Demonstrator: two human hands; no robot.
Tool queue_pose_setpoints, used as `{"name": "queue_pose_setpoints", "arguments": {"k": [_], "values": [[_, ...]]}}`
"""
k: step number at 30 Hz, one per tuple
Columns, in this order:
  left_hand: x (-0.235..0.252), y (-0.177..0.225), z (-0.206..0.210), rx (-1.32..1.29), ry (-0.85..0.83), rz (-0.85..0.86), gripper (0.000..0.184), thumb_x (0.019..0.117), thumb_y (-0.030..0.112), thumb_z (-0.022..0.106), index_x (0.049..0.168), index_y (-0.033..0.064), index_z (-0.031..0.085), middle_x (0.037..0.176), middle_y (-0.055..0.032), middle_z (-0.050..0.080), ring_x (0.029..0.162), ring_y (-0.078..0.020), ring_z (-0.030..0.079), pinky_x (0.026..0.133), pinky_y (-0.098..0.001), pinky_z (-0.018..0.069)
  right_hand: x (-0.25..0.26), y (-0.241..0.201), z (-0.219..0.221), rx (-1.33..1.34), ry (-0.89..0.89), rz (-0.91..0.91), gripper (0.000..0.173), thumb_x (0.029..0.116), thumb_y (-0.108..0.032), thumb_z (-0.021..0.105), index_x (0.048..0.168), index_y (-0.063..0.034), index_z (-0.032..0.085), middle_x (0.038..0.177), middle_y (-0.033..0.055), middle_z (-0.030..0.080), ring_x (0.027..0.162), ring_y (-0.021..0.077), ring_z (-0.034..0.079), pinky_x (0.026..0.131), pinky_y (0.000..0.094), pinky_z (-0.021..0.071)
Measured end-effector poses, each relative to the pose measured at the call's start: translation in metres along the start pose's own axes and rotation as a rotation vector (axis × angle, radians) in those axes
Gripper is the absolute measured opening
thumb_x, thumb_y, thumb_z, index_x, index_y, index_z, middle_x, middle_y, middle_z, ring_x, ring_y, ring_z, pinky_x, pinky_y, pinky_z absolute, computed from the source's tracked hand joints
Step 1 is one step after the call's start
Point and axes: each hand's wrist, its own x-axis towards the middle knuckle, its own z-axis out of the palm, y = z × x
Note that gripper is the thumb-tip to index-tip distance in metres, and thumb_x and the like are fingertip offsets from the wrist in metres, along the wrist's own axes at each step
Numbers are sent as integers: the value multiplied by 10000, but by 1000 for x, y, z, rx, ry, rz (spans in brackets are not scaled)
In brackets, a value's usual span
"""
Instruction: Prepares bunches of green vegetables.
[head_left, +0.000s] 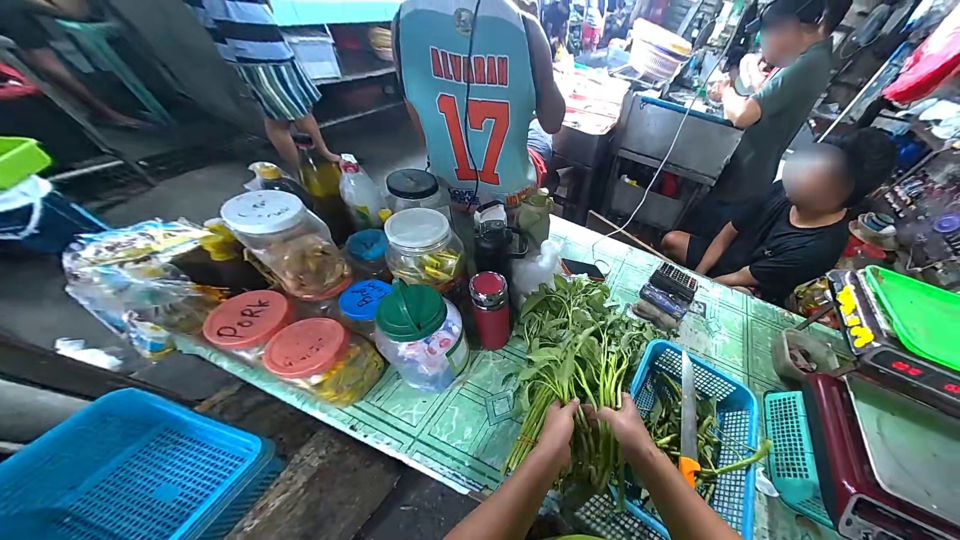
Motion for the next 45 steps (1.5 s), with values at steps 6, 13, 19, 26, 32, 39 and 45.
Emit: {"name": "queue_pose_setpoints", "arguments": {"k": [6,13,19,26,32,39,45], "values": [[0,3,15,-105,-71,-34,455,969,170,709,1340,-12,519,1120,-157,708,1030,-249,693,913,-443,568,-5,-9,-13,-87,0,-77,635,874,-7,662,1436,3,367,1141,182,649,915,231,674,803,404,573],[-4,24,22,-496,-128,32,317,1103,234,466,1352,46,410,807,-142,638,670,-253,669,643,-417,604,-35,-60,-49,-352,-40,-460,589,922,-126,610,1451,11,390,1211,169,637,1060,204,662,915,399,565],[-14,22,36,-542,-310,104,193,1076,173,518,1214,56,587,820,-59,628,706,-158,628,687,-321,565,-39,-76,-44,-409,-179,-556,575,930,-116,650,1434,28,413,1251,151,646,1103,171,671,967,355,571],[-19,-7,29,-387,-136,-22,292,1042,136,583,1288,-4,511,941,-127,672,755,-191,667,710,-345,583,-17,-50,-19,-398,-114,-459,487,979,-133,607,1421,23,477,1268,192,641,1127,220,658,990,394,544],[-24,-6,22,-512,-161,-18,358,1002,-23,538,1346,32,456,981,-172,703,790,-245,709,721,-381,602,-24,-63,-7,-212,-114,-456,494,984,-144,592,1432,6,449,1138,152,650,894,168,678,780,342,593],[-44,1,23,-524,-258,-54,343,1081,189,460,1408,84,456,1148,-140,692,1025,-246,694,901,-445,578,-17,-46,7,-108,51,-467,342,1079,-209,494,1322,19,572,1064,142,697,943,161,691,867,341,583],[-51,3,27,-765,-158,-103,243,1001,175,384,1056,45,582,944,-138,689,878,-244,687,781,-448,577,-15,-41,13,-196,190,-465,298,1065,-216,518,1248,-16,641,1064,136,699,988,195,670,890,403,548]]}}
